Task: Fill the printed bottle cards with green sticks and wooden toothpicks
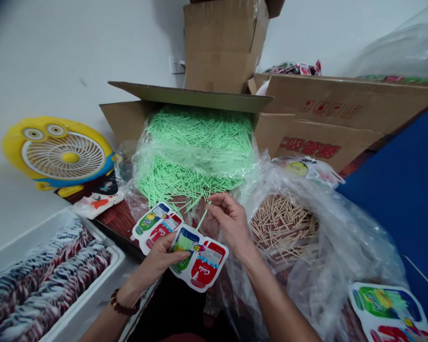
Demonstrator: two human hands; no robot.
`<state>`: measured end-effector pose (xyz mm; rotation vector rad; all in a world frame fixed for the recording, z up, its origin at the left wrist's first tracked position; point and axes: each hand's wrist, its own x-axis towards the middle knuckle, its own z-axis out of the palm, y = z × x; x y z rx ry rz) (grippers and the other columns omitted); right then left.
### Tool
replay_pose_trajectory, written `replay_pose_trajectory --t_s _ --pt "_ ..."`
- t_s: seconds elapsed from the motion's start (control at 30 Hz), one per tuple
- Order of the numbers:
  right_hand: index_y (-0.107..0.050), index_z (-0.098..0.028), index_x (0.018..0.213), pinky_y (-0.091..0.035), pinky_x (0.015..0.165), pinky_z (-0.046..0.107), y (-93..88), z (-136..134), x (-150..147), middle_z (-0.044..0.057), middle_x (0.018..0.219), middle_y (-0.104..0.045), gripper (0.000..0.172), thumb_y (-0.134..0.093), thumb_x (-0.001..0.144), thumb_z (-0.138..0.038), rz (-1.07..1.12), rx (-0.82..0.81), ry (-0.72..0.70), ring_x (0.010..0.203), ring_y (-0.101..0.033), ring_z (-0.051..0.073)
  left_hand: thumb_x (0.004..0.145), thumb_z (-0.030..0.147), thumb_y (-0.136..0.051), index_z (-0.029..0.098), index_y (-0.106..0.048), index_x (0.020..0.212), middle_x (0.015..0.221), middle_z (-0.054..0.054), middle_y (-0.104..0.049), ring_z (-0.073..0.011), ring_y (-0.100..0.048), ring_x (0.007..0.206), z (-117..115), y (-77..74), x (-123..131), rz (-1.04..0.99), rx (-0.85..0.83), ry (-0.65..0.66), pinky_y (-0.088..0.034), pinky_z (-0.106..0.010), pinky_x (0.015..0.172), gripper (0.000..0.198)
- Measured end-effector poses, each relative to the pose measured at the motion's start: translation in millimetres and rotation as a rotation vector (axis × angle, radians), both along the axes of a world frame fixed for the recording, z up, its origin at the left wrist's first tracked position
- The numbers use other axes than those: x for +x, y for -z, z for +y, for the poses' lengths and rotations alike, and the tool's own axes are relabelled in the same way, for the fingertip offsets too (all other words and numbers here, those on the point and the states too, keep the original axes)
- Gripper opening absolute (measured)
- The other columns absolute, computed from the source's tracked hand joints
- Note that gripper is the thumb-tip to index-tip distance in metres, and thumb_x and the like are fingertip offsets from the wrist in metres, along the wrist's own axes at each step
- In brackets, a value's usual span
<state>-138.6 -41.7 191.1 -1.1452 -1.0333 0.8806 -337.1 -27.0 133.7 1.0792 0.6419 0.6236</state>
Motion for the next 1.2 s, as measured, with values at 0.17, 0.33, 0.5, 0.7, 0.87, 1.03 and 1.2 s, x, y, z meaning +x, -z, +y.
replay_pose_trajectory --t_s 0.17,0.33,0.5,0.7,0.87,1.03,1.2 --pt "-0.061 -0.02 0.09 -0.042 0.052 0.021 2.4 -2.2 2.3 -0.002 0.074 -0.058 0.017 -0.066 0.077 -0.03 -0.018 -0.022 -0.01 0.057 -0.05 0.009 0.073 0.022 -0.075 0.017 -0.068 0.095 0.087 -0.003 -0.074 -0.0163 -0.067 0.075 0.9 1.5 1.9 -0.026 -0.014 0.007 -0.052 -0.025 0.071 0.025" --pt "-0.061 -0.021 0.089 -0.043 0.054 0.022 6.3 -4.2 1.2 -0.001 0.08 -0.06 0.016 -0.066 0.077 -0.031 -0.062 -0.063 -0.074 0.06 -0.052 0.009 0.07 0.023 -0.077 0.016 -0.068 0.095 0.084 -0.003 -0.074 -0.0174 -0.068 0.074 1.4 -0.6 3.1 -0.019 -0.05 0.014 -0.053 -0.026 0.07 0.027" --pt "-0.057 -0.021 0.085 -0.043 0.055 0.022 12.7 -7.2 0.5 -0.003 0.074 -0.058 0.016 -0.067 0.074 -0.028 -0.083 -0.149 -0.122 0.061 -0.054 0.01 0.068 0.023 -0.079 0.015 -0.068 0.094 0.084 -0.005 -0.074 -0.0179 -0.069 0.072 2.6 -1.1 4.5 0.01 -0.105 0.022 -0.054 -0.028 0.069 0.029" --pt "-0.065 -0.021 0.08 -0.045 0.081 0.032 14.8 -14.8 4.7 0.004 0.094 -0.065 0.013 -0.058 0.085 -0.031 -0.42 -0.056 -0.215 0.088 -0.059 0.018 0.068 0.022 -0.079 0.014 -0.067 0.095 0.083 -0.005 -0.074 -0.018 -0.068 0.071 4.0 -2.5 7.7 -0.007 -0.12 0.023 -0.054 -0.028 0.069 0.03" --pt "-0.069 -0.022 0.084 -0.045 0.087 0.034 13.5 -13.9 14.9 0.005 0.108 -0.065 0.025 -0.049 0.091 -0.036 -0.462 -0.106 -0.413 0.096 -0.059 0.018 0.065 0.021 -0.08 0.014 -0.068 0.093 0.085 -0.005 -0.075 -0.0175 -0.068 0.07 4.6 -0.4 11.3 0.017 -0.131 0.033 -0.053 -0.027 0.068 0.032" --pt "-0.069 -0.022 0.087 -0.047 0.075 0.027 18.3 -11.7 23.9 0.002 0.091 -0.067 0.026 -0.05 0.09 -0.039 -0.409 -0.217 -0.519 0.082 -0.06 0.014 0.065 0.02 -0.08 0.015 -0.067 0.096 0.085 -0.004 -0.075 -0.018 -0.068 0.071 5.5 3.5 18.5 0.035 -0.141 0.039 -0.053 -0.028 0.069 0.033" --pt "-0.065 -0.022 0.095 -0.046 0.066 0.025 24.0 -23.4 34.8 -0.001 0.086 -0.067 0.019 -0.063 0.082 -0.036 -0.338 -0.298 -0.365 0.075 -0.06 0.014 0.066 0.014 -0.078 0.016 -0.064 0.096 0.087 -0.003 -0.074 -0.0173 -0.067 0.073 7.9 3.8 22.5 -0.018 -0.131 -0.019 -0.053 -0.029 0.07 0.033"
